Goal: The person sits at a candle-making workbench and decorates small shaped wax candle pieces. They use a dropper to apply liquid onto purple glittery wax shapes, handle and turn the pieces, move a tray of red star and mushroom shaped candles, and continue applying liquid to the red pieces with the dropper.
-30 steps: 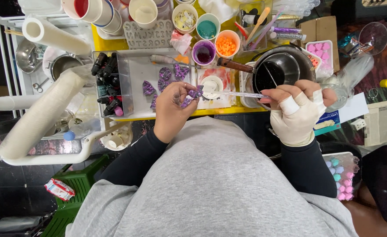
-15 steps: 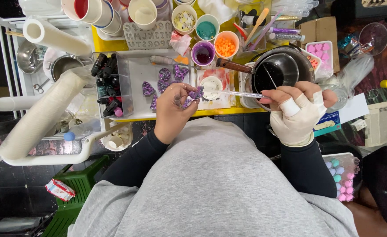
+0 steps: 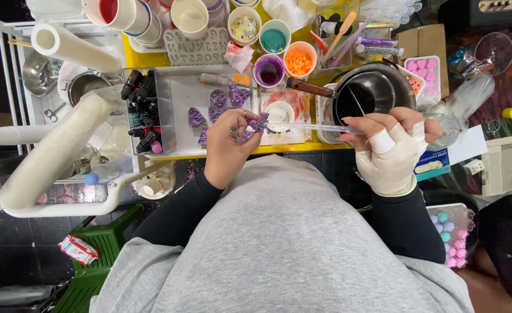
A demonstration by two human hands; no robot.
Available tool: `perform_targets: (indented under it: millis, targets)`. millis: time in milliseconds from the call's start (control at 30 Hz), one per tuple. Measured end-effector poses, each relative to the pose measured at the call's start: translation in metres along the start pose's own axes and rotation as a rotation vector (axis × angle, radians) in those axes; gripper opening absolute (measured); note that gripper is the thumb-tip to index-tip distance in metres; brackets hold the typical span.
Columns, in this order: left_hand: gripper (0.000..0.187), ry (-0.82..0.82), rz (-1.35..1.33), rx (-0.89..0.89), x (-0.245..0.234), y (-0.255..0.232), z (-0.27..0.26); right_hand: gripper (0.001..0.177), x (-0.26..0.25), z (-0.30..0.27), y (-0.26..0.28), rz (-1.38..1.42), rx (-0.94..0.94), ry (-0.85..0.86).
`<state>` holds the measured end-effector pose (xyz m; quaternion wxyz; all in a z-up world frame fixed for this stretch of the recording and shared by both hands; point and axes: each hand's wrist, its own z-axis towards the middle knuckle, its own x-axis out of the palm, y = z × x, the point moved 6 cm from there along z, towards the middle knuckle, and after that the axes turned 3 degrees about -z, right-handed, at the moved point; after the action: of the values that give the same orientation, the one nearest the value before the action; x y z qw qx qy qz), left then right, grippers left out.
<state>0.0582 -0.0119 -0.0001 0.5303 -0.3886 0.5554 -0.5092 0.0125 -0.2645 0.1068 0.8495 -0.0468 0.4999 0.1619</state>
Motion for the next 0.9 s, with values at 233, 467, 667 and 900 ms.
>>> perform_targets:
  millis: [233, 467, 667, 900]
  targets:
    - [0.041, -0.012, -0.007, 0.001, 0.001, -0.002, 0.000, 0.026, 0.016, -0.023, -0.008, 0.049, -0.007, 0.043]
    - [0.041, 0.003, 0.007, -0.003, 0.003, 0.001, -0.002, 0.027, 0.017, -0.017, 0.003, 0.013, -0.058, -0.002]
    - [0.043, -0.003, 0.043, -0.001, 0.000, 0.001, -0.003, 0.022, 0.023, -0.018, 0.000, 0.042, -0.034, 0.010]
    - [0.044, -0.021, 0.038, -0.003, -0.007, -0.001, -0.003, 0.016, 0.016, -0.005, 0.005, 0.057, 0.003, 0.064]
